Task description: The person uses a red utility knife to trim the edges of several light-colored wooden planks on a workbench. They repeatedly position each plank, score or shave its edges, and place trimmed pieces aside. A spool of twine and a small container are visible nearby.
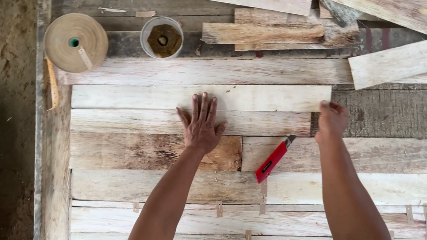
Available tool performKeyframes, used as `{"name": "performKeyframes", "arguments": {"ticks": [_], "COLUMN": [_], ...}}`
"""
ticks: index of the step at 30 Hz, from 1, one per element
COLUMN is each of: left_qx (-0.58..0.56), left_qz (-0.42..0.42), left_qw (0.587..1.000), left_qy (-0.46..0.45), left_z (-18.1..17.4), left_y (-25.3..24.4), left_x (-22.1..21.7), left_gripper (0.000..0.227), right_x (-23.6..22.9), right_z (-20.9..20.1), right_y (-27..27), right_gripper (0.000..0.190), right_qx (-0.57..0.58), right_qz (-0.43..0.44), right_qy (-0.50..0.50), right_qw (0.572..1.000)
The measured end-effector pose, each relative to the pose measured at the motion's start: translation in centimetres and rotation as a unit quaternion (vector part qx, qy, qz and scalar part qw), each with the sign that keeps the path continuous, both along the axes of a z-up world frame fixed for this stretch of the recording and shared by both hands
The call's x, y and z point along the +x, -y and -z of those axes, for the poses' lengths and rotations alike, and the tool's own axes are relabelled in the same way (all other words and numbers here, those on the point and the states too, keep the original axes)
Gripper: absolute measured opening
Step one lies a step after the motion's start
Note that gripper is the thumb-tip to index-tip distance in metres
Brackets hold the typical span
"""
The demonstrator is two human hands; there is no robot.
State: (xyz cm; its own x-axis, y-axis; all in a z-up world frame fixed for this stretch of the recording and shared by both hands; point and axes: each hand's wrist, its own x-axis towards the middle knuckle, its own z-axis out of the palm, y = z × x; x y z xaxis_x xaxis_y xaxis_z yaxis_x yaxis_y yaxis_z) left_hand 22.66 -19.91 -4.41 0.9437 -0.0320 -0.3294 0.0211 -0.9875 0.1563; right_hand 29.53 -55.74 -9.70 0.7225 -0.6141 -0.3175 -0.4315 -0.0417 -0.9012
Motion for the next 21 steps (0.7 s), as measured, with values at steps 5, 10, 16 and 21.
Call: {"name": "performKeyframes", "arguments": {"ticks": [5,10,16,21], "left_qx": [-0.019,-0.040,-0.078,-0.121], "left_qz": [-0.007,-0.010,-0.030,-0.029], "left_qw": [0.998,0.994,0.958,0.901], "left_qy": [0.052,0.104,0.275,0.416], "left_z": [1.2,2.8,7.1,7.6], "left_y": [-0.3,-0.3,-1.0,-2.2], "left_x": [-0.5,-0.9,-0.9,-0.9], "left_gripper": [0.081,0.083,0.094,0.087], "right_x": [0.4,0.6,1.5,2.2], "right_z": [-2.9,-3.2,-2.0,0.5], "right_y": [-0.2,-0.3,-0.5,1.1], "right_gripper": [0.016,0.007,0.011,0.018], "right_qx": [0.194,0.284,0.331,0.353], "right_qz": [0.050,0.067,0.100,0.118], "right_qy": [0.020,0.075,0.143,0.152], "right_qw": [0.980,0.954,0.927,0.916]}}
